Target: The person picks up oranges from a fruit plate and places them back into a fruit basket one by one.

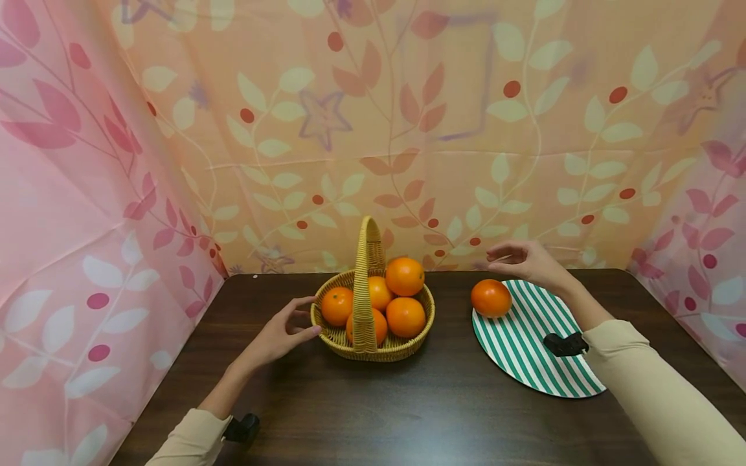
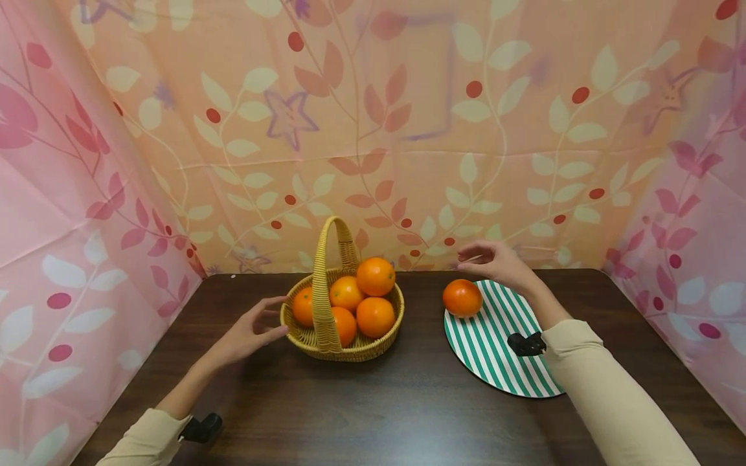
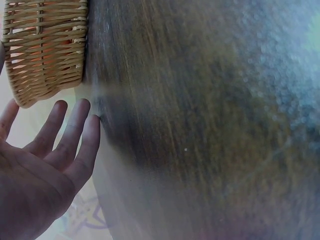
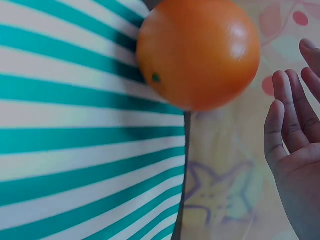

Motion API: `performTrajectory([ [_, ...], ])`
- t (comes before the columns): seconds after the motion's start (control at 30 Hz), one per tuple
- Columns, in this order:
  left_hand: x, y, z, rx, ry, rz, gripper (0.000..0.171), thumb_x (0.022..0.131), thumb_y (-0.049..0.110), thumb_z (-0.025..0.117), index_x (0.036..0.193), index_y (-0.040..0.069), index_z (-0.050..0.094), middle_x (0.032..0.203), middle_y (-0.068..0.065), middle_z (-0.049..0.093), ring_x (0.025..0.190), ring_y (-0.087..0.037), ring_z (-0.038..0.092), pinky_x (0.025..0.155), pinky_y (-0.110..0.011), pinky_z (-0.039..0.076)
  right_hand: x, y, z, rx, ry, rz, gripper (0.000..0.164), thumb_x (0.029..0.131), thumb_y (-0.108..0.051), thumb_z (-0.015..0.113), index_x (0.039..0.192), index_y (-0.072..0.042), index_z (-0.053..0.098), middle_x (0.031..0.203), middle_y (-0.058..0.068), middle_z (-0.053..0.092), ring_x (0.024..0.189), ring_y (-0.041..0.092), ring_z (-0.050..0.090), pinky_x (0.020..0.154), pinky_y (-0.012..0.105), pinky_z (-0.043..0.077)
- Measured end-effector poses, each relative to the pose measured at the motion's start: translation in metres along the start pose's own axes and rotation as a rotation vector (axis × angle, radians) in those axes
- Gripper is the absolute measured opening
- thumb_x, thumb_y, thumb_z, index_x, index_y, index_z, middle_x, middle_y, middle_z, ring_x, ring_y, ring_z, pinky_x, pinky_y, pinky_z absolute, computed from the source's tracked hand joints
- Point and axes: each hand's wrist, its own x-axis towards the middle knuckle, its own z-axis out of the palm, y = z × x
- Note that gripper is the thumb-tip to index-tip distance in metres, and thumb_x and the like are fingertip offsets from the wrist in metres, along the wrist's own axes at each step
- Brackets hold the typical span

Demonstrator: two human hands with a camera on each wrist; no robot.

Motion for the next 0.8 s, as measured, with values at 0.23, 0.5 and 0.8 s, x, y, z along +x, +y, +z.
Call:
performTrajectory([
  [0.23, -0.002, 0.004, 0.000, 0.010, 0.002, -0.007, 0.064, 0.096, 0.020, 0.075, 0.151, 0.014, 0.044, 0.140, -0.027, 0.049, 0.118, -0.045, 0.059, 0.090, -0.050, 0.055, -0.016, 0.011, -0.004, -0.010, -0.012, 0.006, 0.039, 0.095, -0.007, 0.074, 0.130, 0.006, 0.062, 0.123, 0.020, 0.065, 0.105, 0.021, 0.069, 0.085, 0.027, 0.056],
  [0.5, 0.000, 0.001, 0.000, 0.009, 0.002, -0.004, 0.065, 0.096, 0.020, 0.075, 0.152, 0.012, 0.043, 0.141, -0.028, 0.047, 0.119, -0.046, 0.058, 0.090, -0.050, 0.055, -0.029, 0.019, -0.003, 0.022, -0.123, 0.054, 0.061, 0.095, -0.006, 0.072, 0.148, 0.003, 0.044, 0.146, 0.031, 0.045, 0.128, 0.054, 0.044, 0.093, 0.024, 0.050],
  [0.8, 0.000, 0.002, 0.000, 0.030, 0.002, -0.033, 0.064, 0.095, 0.024, 0.076, 0.151, 0.017, 0.045, 0.138, -0.026, 0.051, 0.111, -0.041, 0.065, 0.090, -0.050, 0.055, -0.040, 0.022, 0.001, 0.015, -0.207, 0.092, 0.073, 0.095, -0.007, 0.071, 0.156, 0.002, 0.030, 0.150, 0.034, 0.035, 0.131, 0.058, 0.038, 0.093, 0.049, 0.053],
])
